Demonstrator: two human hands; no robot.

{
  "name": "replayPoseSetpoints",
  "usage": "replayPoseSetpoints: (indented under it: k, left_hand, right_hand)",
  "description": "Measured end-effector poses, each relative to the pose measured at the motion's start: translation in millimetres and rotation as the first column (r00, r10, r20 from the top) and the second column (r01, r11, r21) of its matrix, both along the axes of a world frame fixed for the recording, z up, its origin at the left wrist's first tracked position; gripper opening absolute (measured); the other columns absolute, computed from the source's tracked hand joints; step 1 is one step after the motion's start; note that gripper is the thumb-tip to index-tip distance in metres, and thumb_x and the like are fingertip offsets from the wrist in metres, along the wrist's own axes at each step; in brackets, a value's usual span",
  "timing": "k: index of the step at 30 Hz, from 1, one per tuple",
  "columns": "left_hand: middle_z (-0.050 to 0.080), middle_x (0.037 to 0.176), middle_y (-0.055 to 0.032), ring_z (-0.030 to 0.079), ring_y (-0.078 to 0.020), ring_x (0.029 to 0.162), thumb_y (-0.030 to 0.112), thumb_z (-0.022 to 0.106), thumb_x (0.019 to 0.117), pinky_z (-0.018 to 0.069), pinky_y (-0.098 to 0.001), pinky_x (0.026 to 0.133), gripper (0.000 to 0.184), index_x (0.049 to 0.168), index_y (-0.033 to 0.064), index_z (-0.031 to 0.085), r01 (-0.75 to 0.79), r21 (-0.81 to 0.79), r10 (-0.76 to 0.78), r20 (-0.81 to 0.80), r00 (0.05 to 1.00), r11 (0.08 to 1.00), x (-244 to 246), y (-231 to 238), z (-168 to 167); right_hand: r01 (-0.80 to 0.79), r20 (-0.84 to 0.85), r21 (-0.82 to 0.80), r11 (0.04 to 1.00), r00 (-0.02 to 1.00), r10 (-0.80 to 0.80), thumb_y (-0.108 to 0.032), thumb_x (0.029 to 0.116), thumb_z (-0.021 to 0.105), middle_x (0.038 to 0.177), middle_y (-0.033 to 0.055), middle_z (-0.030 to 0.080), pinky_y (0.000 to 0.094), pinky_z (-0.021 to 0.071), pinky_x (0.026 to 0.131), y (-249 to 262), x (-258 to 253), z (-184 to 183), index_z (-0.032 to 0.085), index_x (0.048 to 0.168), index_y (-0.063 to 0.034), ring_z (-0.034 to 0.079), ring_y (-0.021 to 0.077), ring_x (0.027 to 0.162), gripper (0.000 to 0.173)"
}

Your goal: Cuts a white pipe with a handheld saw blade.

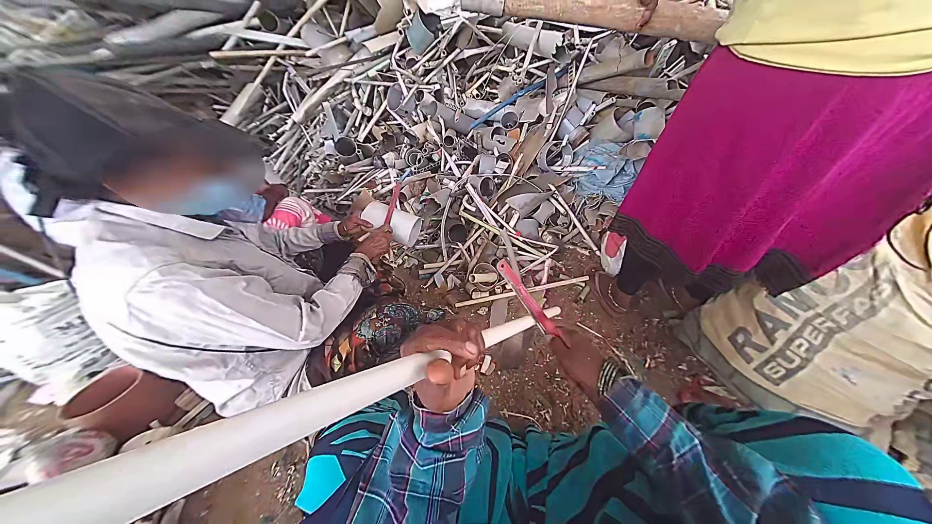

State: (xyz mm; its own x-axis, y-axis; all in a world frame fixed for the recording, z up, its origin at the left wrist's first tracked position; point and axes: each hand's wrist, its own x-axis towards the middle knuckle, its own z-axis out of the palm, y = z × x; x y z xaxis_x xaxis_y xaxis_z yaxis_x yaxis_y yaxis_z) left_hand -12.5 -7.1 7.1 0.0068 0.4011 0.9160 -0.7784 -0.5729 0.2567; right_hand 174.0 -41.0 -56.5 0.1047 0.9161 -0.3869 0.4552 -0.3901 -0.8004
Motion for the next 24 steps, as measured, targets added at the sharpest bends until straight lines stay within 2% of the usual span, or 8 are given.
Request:
replayPoseSetpoints:
  k: [3, 9, 12, 13, 14, 16, 20, 24]
  left_hand:
    - [0.066, 0.072, 0.0134, 0.056, 0.0051, 0.059, 0.043, 0.058, 0.1017, 0.0466, -0.0128, 0.057, 0.029, 0.1, 0.0188, 0.074, -0.001, 0.041, 0.004, -0.075, 0.997, 0.999, 0, 17, -22]
    - [0.063, 0.072, 0.0066, 0.058, -0.002, 0.061, 0.046, 0.053, 0.1034, 0.0503, -0.0177, 0.06, 0.038, 0.101, 0.0119, 0.07, 0.146, 0.122, -0.145, -0.013, 0.989, 0.982, -19, -7, 4]
    - [0.064, 0.073, 0.0058, 0.059, -0.0023, 0.062, 0.046, 0.054, 0.1027, 0.051, -0.0184, 0.061, 0.039, 0.102, 0.0107, 0.07, 0.128, 0.139, -0.129, -0.005, 0.992, 0.982, -21, -6, 5]
    - [0.064, 0.073, 0.0064, 0.059, -0.0014, 0.061, 0.045, 0.054, 0.1028, 0.0508, -0.0178, 0.061, 0.038, 0.102, 0.0112, 0.07, 0.096, 0.136, -0.095, -0.016, 0.995, 0.986, -19, -2, 1]
    - [0.064, 0.073, 0.0081, 0.057, 0.0003, 0.061, 0.045, 0.055, 0.1026, 0.0497, -0.0165, 0.06, 0.036, 0.101, 0.0132, 0.071, 0.055, 0.118, -0.052, -0.03, 0.998, 0.991, -16, 2, -5]
    - [0.066, 0.073, 0.0118, 0.057, 0.0038, 0.06, 0.044, 0.058, 0.1015, 0.0474, -0.0138, 0.058, 0.03, 0.1, 0.0174, 0.073, 0.02, 0.055, -0.017, -0.048, 0.999, 0.998, -6, 4, -15]
    - [0.062, 0.068, 0.0105, 0.056, 0.0014, 0.057, 0.041, 0.057, 0.1023, 0.0483, -0.0155, 0.058, 0.03, 0.097, 0.0165, 0.073, 0.076, 0.022, -0.077, 0.035, 0.996, 0.997, -12, -4, -1]
    - [0.06, 0.059, 0.0083, 0.058, -0.004, 0.049, 0.044, 0.049, 0.105, 0.0515, -0.0197, 0.052, 0.036, 0.087, 0.0174, 0.065, -0.209, -0.037, 0.212, 0.198, 0.957, 0.977, -42, -5, 25]
  right_hand:
    - [-0.125, -0.073, 0.162, 0.979, 0.988, 0.138, -0.022, 0.1122, 0.035, 0.071, 0.0034, 0.049, 0.0293, 0.0449, 0.053, -24, -28, 24, 0.056, 0.117, 0.0031, 0.048, 0.0117, 0.053, 0.033]
    - [0.091, 0.097, 0.066, 0.994, 0.991, -0.097, -0.023, 0.1141, 0.03, 0.082, 0.0144, 0.055, 0.0335, 0.0489, 0.06, 1, 44, -32, 0.051, 0.125, 0.0112, 0.056, 0.0181, 0.061, 0.042]
    - [0.11, 0.197, -0.169, 0.979, 0.978, -0.076, -0.021, 0.1153, 0.022, 0.138, 0.0231, 0.054, 0.0405, 0.0447, 0.105, -45, -6, 59, 0.035, 0.155, -0.0004, 0.06, 0.03, 0.117, 0.046]
    - [-0.06, 0.205, 0.169, 0.984, 0.978, 0.025, -0.016, 0.1134, 0.029, 0.095, 0.0297, 0.062, 0.0394, 0.0544, 0.066, -41, -1, 29, 0.051, 0.131, 0.0156, 0.065, 0.0303, 0.072, 0.042]
    - [-0.101, 0.083, 0.274, 0.956, 0.993, 0.081, -0.018, 0.1132, 0.031, 0.075, 0.0169, 0.053, 0.032, 0.048, 0.053, -29, -4, 10, 0.052, 0.118, 0.0126, 0.055, 0.0197, 0.055, 0.038]
    - [-0.082, -0.081, 0.261, 0.962, 0.991, 0.107, -0.021, 0.1119, 0.036, 0.066, 0.0023, 0.048, 0.0276, 0.044, 0.051, -22, -24, 11, 0.056, 0.112, 0.0042, 0.047, 0.0099, 0.049, 0.033]
    - [0.049, -0.039, 0.237, 0.97, 0.998, -0.041, -0.02, 0.1124, 0.035, 0.068, 0.0046, 0.05, 0.0305, 0.0458, 0.053, -13, -9, -3, 0.057, 0.114, 0.0054, 0.049, 0.0126, 0.052, 0.034]
    - [0.2, 0.227, -0.088, 0.976, 0.958, -0.176, -0.023, 0.1134, 0.033, 0.123, 0.0334, 0.063, 0.0549, 0.0484, 0.098, 17, 61, -50, 0.051, 0.139, 0.0104, 0.066, 0.0421, 0.107, 0.045]
